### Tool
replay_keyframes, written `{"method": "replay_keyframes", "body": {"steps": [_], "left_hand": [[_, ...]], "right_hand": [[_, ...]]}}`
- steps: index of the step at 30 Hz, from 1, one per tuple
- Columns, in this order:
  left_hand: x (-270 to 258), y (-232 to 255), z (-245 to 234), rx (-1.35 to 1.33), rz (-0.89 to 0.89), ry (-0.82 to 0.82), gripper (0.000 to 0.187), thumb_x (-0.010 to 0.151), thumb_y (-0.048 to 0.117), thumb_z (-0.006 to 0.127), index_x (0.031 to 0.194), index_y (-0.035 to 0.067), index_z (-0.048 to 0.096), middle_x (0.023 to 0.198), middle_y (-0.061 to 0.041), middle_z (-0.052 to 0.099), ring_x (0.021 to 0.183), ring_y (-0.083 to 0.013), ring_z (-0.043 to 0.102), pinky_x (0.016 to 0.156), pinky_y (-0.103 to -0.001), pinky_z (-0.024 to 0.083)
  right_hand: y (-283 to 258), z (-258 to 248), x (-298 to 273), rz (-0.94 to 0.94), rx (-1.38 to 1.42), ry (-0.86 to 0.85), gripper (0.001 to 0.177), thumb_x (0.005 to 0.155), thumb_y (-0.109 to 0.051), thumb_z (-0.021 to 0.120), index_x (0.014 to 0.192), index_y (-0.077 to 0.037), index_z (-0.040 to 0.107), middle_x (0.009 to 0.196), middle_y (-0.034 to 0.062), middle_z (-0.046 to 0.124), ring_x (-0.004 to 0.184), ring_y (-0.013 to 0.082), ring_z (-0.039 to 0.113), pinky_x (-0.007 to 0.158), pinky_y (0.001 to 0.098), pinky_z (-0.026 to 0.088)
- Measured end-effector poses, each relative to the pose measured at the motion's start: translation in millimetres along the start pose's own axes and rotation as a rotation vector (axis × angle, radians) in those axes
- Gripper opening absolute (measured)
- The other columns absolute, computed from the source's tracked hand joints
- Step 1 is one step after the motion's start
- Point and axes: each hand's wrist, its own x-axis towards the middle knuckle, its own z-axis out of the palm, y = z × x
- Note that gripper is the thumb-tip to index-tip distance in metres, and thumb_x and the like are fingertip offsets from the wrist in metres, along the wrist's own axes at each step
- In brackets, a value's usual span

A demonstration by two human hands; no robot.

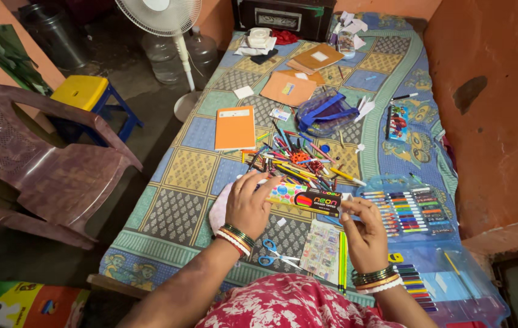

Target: The person organizes stationery items on a patterned bedspread. They handle a book, a Mickey Mouse toy, and various pens, picking them up, inspecting them, and placing them into a clear plastic case or onto a nearby stack.

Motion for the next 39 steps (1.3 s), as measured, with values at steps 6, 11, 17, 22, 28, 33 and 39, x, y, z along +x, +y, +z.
{"method": "replay_keyframes", "body": {"steps": [6,11,17,22,28,33,39], "left_hand": [[-5.2,0.3,1.0,-0.041,-0.056,-0.035,0.056,0.075,0.001,0.064,0.128,0.021,0.070,0.125,-0.008,0.065,0.125,-0.0339,0.055,0.111,-0.046,0.042],[-9.6,-2.0,3.3,-0.041,-0.098,-0.082,0.058,0.073,0.001,0.067,0.127,0.021,0.070,0.123,-0.008,0.065,0.124,-0.0335,0.055,0.109,-0.045,0.043],[-14.1,-8.5,4.4,-0.042,-0.096,-0.099,0.057,0.071,0.002,0.070,0.126,0.021,0.071,0.121,-0.009,0.067,0.122,-0.0329,0.057,0.108,-0.045,0.043],[-18.0,-11.5,-0.3,-0.026,-0.142,-0.152,0.056,0.069,0.003,0.071,0.122,0.022,0.073,0.117,-0.007,0.069,0.116,-0.0305,0.061,0.102,-0.043,0.048],[-17.8,-14.4,-10.0,-0.033,-0.183,-0.299,0.053,0.072,0.007,0.075,0.123,0.019,0.071,0.117,-0.009,0.069,0.113,-0.0329,0.062,0.098,-0.044,0.050],[-17.9,-22.8,-8.3,0.037,-0.229,-0.387,0.056,0.069,0.014,0.080,0.124,0.018,0.070,0.117,-0.011,0.068,0.110,-0.0347,0.063,0.095,-0.045,0.051],[-18.8,-37.4,-2.6,0.139,-0.165,-0.391,0.054,0.074,0.021,0.080,0.127,0.019,0.070,0.121,-0.012,0.070,0.111,-0.0360,0.065,0.095,-0.047,0.051]], "right_hand": [[2.0,-6.8,0.2,-0.047,-0.013,0.019,0.022,0.098,-0.001,0.062,0.118,0.000,0.069,0.128,0.0109,0.055,0.113,0.0153,0.060,0.088,0.0287,0.057],[37.4,-20.5,-3.1,0.028,0.054,0.104,0.018,0.099,-0.002,0.061,0.115,-0.001,0.068,0.125,0.0088,0.060,0.103,0.0132,0.064,0.082,0.0302,0.062],[117.3,-65.8,-10.9,0.284,0.204,0.297,0.025,0.098,-0.002,0.067,0.123,-0.002,0.069,0.104,0.0074,0.068,0.087,0.0137,0.062,0.076,0.0304,0.055],[192.4,-113.5,-30.9,0.482,0.293,0.418,0.021,0.097,-0.005,0.065,0.118,-0.002,0.064,0.105,0.0057,0.067,0.089,0.0154,0.067,0.074,0.0320,0.060],[285.5,-135.6,-85.2,0.712,0.260,0.453,0.025,0.090,0.000,0.066,0.114,-0.003,0.063,0.097,0.0076,0.068,0.075,0.0178,0.063,0.060,0.0306,0.051],[315.5,-109.0,-133.2,0.933,0.169,0.311,0.012,0.092,-0.007,0.070,0.103,-0.004,0.069,0.075,0.0071,0.061,0.061,0.0190,0.052,0.053,0.0341,0.041],[337.0,-68.5,-154.7,0.888,-0.288,0.111,0.015,0.080,-0.015,0.078,0.091,-0.006,0.075,0.083,0.0081,0.077,0.077,0.0201,0.072,0.073,0.0358,0.057]]}}
